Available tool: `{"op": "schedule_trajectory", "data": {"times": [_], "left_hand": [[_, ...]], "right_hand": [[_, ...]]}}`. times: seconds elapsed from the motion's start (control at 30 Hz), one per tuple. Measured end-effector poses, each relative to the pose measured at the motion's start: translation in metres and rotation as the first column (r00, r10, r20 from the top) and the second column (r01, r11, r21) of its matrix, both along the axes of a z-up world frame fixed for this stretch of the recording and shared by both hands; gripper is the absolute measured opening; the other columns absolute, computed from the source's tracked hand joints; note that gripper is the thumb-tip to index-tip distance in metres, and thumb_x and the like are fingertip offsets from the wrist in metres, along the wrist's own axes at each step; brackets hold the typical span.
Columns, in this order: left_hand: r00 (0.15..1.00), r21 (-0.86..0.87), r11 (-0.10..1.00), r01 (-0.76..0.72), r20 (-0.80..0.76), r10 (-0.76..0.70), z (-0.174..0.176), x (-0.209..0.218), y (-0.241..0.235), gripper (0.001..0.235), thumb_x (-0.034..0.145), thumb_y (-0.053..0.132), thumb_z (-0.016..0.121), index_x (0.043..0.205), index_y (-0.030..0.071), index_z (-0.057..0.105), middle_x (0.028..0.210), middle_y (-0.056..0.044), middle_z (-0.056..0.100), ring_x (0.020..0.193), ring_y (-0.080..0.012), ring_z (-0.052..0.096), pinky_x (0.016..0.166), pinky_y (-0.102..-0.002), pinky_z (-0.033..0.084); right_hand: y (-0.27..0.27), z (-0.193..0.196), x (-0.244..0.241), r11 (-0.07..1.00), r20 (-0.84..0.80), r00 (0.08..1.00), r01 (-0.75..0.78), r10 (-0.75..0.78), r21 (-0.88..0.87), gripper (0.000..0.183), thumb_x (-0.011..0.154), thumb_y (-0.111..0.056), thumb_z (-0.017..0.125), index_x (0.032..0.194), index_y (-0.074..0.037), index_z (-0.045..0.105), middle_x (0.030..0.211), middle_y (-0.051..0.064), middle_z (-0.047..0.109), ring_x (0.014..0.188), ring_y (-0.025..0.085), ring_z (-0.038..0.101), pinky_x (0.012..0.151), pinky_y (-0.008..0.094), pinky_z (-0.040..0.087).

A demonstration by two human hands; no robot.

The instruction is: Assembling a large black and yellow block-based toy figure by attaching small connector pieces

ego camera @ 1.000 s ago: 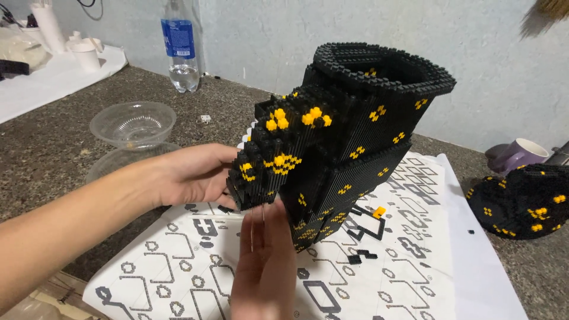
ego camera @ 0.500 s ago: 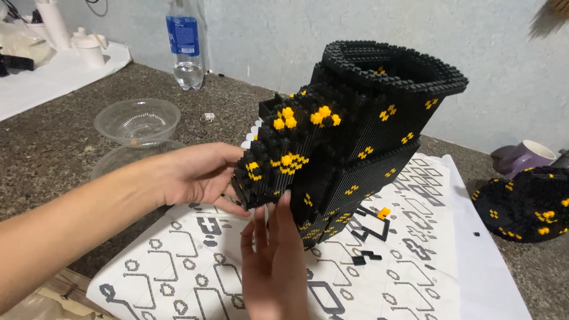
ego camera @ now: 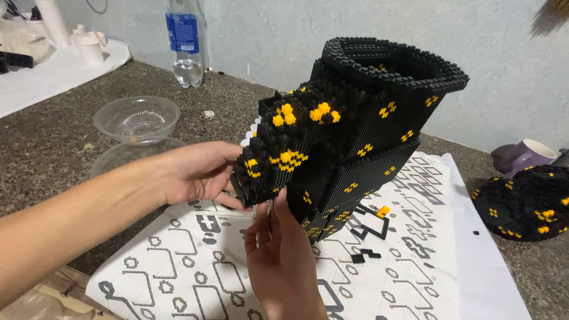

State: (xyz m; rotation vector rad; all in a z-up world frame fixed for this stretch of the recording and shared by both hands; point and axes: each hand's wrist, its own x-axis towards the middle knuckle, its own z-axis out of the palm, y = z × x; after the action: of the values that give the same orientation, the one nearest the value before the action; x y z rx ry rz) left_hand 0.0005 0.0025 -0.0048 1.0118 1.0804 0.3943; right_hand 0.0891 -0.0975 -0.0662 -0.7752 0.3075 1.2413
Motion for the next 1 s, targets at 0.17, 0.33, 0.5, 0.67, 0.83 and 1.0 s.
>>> {"op": "schedule_trajectory", "data": {"times": [0.17,0.33,0.5,0.67,0.83,1.0], "left_hand": [[0.997,0.003,0.998,0.062,0.037,-0.062,-0.005,0.0,0.005,0.021,0.092,0.014,0.051,0.105,0.001,0.061,0.095,-0.017,0.069,0.077,-0.0256,0.064,0.073,-0.045,0.055],[0.995,-0.044,0.995,0.093,0.028,-0.092,0.012,-0.003,-0.009,0.023,0.096,0.012,0.04,0.109,-0.001,0.054,0.105,-0.025,0.066,0.093,-0.0327,0.062,0.086,-0.053,0.05],[0.991,-0.04,0.99,0.133,0.019,-0.132,0.014,-0.002,-0.014,0.028,0.097,0.016,0.039,0.114,0.001,0.055,0.111,-0.026,0.067,0.09,-0.0351,0.063,0.081,-0.049,0.051],[0.962,-0.094,0.967,0.237,0.16,-0.221,-0.002,-0.003,-0.007,0.045,0.095,0.026,0.038,0.116,-0.007,0.06,0.102,-0.027,0.066,0.088,-0.0324,0.063,0.08,-0.039,0.051],[0.951,-0.149,0.967,0.206,0.265,-0.162,-0.01,0.001,-0.01,0.045,0.094,0.028,0.042,0.114,-0.008,0.058,0.102,-0.028,0.064,0.087,-0.0345,0.062,0.079,-0.044,0.051],[0.966,-0.097,0.99,0.107,0.248,-0.08,-0.007,0.004,-0.019,0.045,0.095,0.027,0.037,0.118,-0.006,0.056,0.108,-0.03,0.063,0.093,-0.0383,0.06,0.085,-0.044,0.049]], "right_hand": [[0.0,-0.002,0.002,0.999,0.027,0.999,-0.038,0.038,0.005,0.017,0.086,-0.022,0.067,0.1,-0.014,0.064,0.085,-0.001,0.058,0.08,0.009,0.055,0.069,0.022,0.04],[-0.005,-0.01,-0.01,0.999,0.06,0.998,0.031,-0.032,0.005,0.02,0.085,-0.02,0.064,0.103,-0.012,0.064,0.097,0.002,0.063,0.092,0.012,0.059,0.082,0.026,0.042],[-0.005,-0.02,-0.013,0.998,0.13,0.991,0.035,-0.041,0.043,0.025,0.086,-0.007,0.059,0.11,-0.01,0.063,0.104,0.007,0.066,0.1,0.016,0.06,0.088,0.031,0.04],[-0.014,-0.001,-0.01,0.997,0.173,0.983,0.073,-0.065,-0.037,0.026,0.084,-0.008,0.059,0.109,-0.004,0.066,0.107,0.006,0.067,0.1,0.016,0.059,0.089,0.034,0.039],[-0.014,-0.004,-0.008,0.997,0.19,0.98,0.043,-0.054,0.061,0.024,0.085,-0.015,0.058,0.107,-0.009,0.066,0.102,0.006,0.064,0.099,0.017,0.057,0.09,0.036,0.037],[-0.015,0.01,-0.011,0.995,0.1,0.992,0.067,-0.074,0.074,0.036,0.087,-0.009,0.05,0.121,-0.008,0.062,0.114,0.01,0.062,0.109,0.02,0.054,0.1,0.041,0.04]]}}
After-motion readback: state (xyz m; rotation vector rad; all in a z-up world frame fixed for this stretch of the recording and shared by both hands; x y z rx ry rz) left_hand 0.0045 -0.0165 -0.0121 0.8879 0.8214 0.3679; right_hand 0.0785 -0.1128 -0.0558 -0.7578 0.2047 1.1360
